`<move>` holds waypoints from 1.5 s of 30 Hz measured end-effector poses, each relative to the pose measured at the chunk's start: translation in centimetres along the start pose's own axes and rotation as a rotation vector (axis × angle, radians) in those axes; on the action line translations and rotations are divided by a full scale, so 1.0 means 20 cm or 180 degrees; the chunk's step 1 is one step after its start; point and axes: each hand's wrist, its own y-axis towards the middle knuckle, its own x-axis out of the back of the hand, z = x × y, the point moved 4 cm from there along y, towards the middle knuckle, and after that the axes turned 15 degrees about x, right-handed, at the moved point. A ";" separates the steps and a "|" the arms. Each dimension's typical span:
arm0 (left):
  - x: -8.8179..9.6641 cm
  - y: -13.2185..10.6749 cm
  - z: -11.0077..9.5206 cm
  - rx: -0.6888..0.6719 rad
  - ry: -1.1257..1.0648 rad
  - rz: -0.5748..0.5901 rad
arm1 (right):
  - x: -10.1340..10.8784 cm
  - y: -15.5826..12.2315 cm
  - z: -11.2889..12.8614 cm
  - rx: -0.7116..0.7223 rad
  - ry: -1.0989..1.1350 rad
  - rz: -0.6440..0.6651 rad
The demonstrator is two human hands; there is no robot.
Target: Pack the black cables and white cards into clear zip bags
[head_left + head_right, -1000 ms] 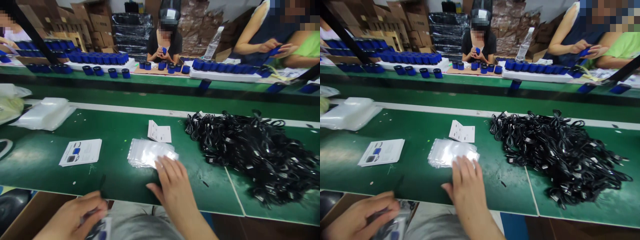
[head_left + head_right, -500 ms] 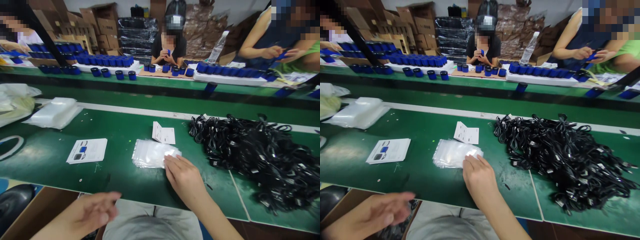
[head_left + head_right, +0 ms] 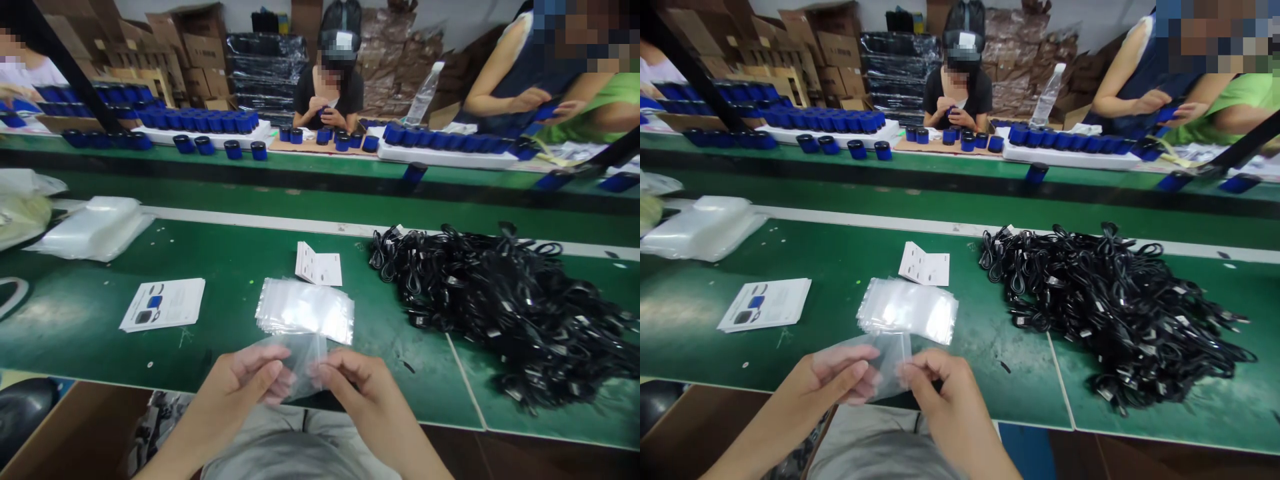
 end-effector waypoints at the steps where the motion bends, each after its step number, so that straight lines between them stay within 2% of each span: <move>1: 0.02 -0.01 -0.01 -0.0182 0.0232 -0.0303 | -0.01 0.01 0.00 -0.0058 -0.0036 0.0016; 4: 0.08 -0.10 -0.06 -0.1166 0.0962 -0.1719 | -0.03 0.03 -0.01 -0.0067 -0.0215 -0.0082; 5: 0.08 -0.13 -0.07 -0.1478 0.1141 -0.2019 | -0.04 0.03 -0.01 -0.0056 -0.0228 -0.0067; 6: 0.07 -0.16 -0.08 -0.1726 0.1309 -0.2125 | -0.05 0.04 -0.01 -0.0039 -0.0232 -0.0044; 8: 0.03 -0.20 -0.09 -0.2040 0.1607 -0.1949 | -0.07 0.04 0.00 -0.0012 -0.0229 -0.0015; 10: -0.01 -0.20 -0.08 -0.2092 0.1733 -0.1706 | -0.10 0.05 -0.01 -0.0048 -0.0196 -0.0027; 12: -0.04 -0.17 -0.06 -0.1775 0.1614 -0.1373 | -0.12 0.05 -0.01 -0.0078 -0.0169 -0.0050; 16: -0.05 -0.10 -0.02 -0.0763 0.1060 -0.0824 | -0.14 0.06 -0.01 -0.0083 -0.0172 -0.0010; 18: -0.05 -0.09 -0.02 -0.0553 0.0936 -0.0678 | -0.15 0.06 -0.01 -0.0105 -0.0173 0.0041; 25: -0.07 -0.06 -0.04 -0.0632 0.0958 -0.0427 | -0.17 0.06 -0.01 -0.0118 -0.0192 0.0126; 32: -0.07 -0.06 -0.06 -0.0320 0.0909 -0.0271 | -0.15 0.06 0.01 0.0166 -0.0281 0.0128; 37: -0.08 -0.06 -0.05 -0.0055 0.0523 -0.0044 | -0.14 0.05 0.00 0.0089 -0.0176 0.0158; 45: -0.09 -0.07 -0.07 -0.0198 0.0691 -0.0195 | -0.15 0.05 0.01 0.0160 -0.0318 0.0184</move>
